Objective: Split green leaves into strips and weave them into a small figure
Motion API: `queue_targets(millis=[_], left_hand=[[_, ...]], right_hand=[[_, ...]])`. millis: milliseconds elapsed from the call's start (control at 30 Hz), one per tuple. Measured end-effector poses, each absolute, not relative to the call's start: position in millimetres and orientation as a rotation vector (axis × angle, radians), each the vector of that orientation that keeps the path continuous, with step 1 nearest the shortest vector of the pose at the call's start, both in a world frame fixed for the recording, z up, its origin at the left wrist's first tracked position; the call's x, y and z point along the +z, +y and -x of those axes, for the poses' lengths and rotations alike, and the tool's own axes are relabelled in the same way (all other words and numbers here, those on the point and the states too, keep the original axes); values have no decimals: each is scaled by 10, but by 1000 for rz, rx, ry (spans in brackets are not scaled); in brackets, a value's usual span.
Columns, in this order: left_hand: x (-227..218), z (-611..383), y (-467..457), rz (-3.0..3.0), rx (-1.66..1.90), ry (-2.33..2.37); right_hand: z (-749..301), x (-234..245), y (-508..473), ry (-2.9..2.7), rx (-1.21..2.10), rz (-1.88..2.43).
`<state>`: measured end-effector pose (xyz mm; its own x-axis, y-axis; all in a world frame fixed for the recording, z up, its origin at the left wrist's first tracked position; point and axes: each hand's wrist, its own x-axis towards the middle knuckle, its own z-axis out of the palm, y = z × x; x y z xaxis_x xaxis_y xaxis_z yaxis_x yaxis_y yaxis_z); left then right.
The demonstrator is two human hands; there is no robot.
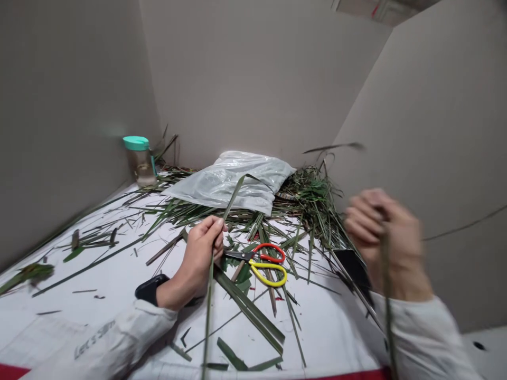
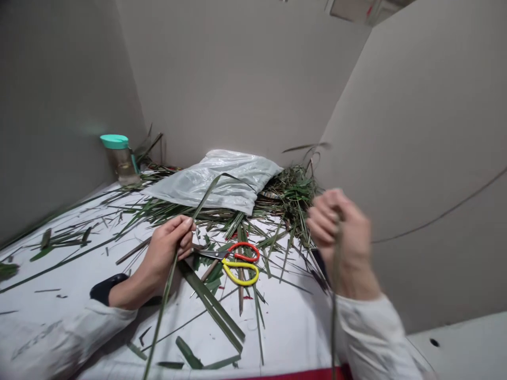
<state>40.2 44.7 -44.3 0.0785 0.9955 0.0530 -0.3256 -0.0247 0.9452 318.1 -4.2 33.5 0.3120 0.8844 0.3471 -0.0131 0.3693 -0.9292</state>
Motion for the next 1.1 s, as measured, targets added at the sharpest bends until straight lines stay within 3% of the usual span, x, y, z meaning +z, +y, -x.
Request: queue_targets(millis=[300, 533, 833, 1000, 1100], left_hand=[[-453, -404, 298, -1149, 1162, 858], [-485, -416, 145, -1201, 1086, 843], [-480, -472, 138, -1108, 1046, 778], [-513, -485, 144, -1138, 1029, 820], [-550, -505, 119, -1236, 985, 856]], right_hand=[[-2974, -447, 458, -1474, 480, 1664], [-3018, -551, 592, -1576, 55, 2106], [-2942, -441, 496, -1707, -331, 2074], [-2759, -355, 362, -1804, -174, 1778], [-2527, -309, 224, -1832, 324, 1425]])
